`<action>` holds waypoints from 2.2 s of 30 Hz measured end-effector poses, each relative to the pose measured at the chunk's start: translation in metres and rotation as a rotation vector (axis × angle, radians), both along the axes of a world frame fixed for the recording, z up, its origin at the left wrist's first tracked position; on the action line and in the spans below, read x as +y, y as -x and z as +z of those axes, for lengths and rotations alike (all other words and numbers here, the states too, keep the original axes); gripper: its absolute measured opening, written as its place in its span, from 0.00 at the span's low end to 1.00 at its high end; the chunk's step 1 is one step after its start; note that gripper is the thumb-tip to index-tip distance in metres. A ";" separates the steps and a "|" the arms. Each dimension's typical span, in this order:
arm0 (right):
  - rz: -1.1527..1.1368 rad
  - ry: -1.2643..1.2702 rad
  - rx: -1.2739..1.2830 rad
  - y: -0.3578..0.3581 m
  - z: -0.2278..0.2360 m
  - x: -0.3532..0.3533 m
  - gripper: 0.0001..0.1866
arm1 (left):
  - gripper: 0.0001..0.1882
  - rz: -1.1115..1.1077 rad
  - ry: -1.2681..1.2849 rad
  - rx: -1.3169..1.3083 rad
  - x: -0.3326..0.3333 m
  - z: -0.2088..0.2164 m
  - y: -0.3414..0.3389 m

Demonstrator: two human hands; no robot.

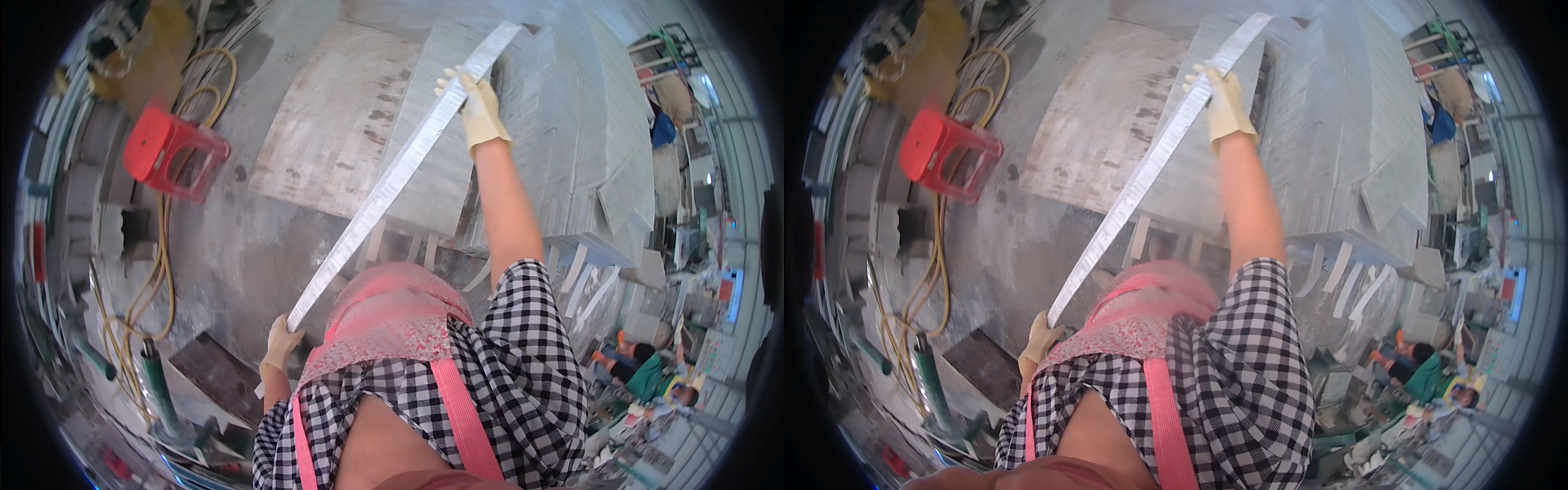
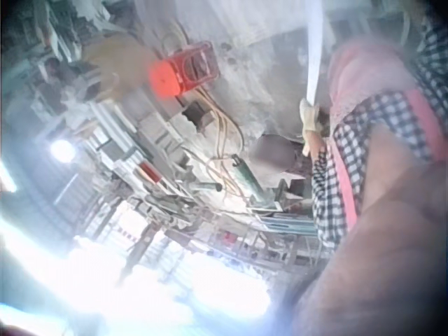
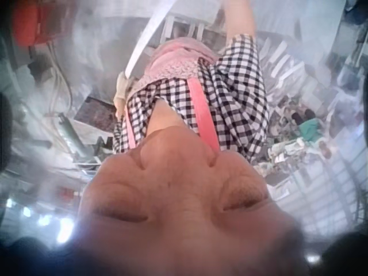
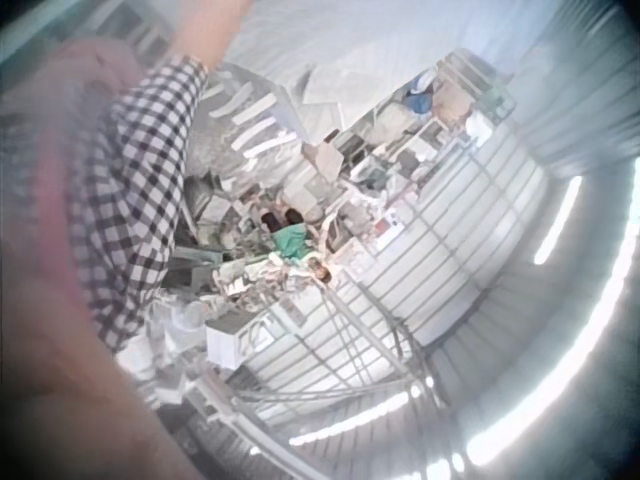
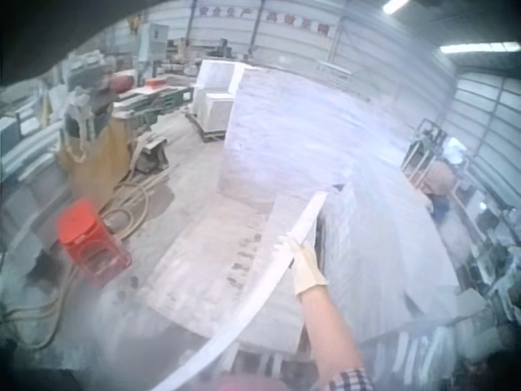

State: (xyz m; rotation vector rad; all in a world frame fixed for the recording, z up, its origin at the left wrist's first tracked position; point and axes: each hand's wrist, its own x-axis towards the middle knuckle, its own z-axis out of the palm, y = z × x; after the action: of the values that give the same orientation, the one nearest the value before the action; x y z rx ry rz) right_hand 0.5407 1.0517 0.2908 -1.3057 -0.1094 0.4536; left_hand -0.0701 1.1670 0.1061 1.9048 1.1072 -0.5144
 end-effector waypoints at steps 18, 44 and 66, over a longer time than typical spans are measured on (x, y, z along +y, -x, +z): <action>-0.504 0.116 -0.357 -0.162 -0.124 -0.082 0.27 | 0.40 -0.016 0.165 -0.115 -0.043 -0.020 -0.549; -0.358 0.733 0.066 0.133 -0.197 -0.090 0.37 | 0.30 -0.360 0.793 -0.053 -0.065 -0.079 -0.581; -0.439 0.500 0.542 0.128 -0.229 -0.183 0.35 | 0.20 -0.322 0.422 0.020 -0.067 -0.130 -0.531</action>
State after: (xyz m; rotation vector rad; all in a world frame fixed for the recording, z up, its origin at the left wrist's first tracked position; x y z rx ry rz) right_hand 0.4130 0.8684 0.0623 -1.5909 0.7728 0.4543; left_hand 0.4612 1.1002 -0.0241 1.7048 0.6371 -0.8735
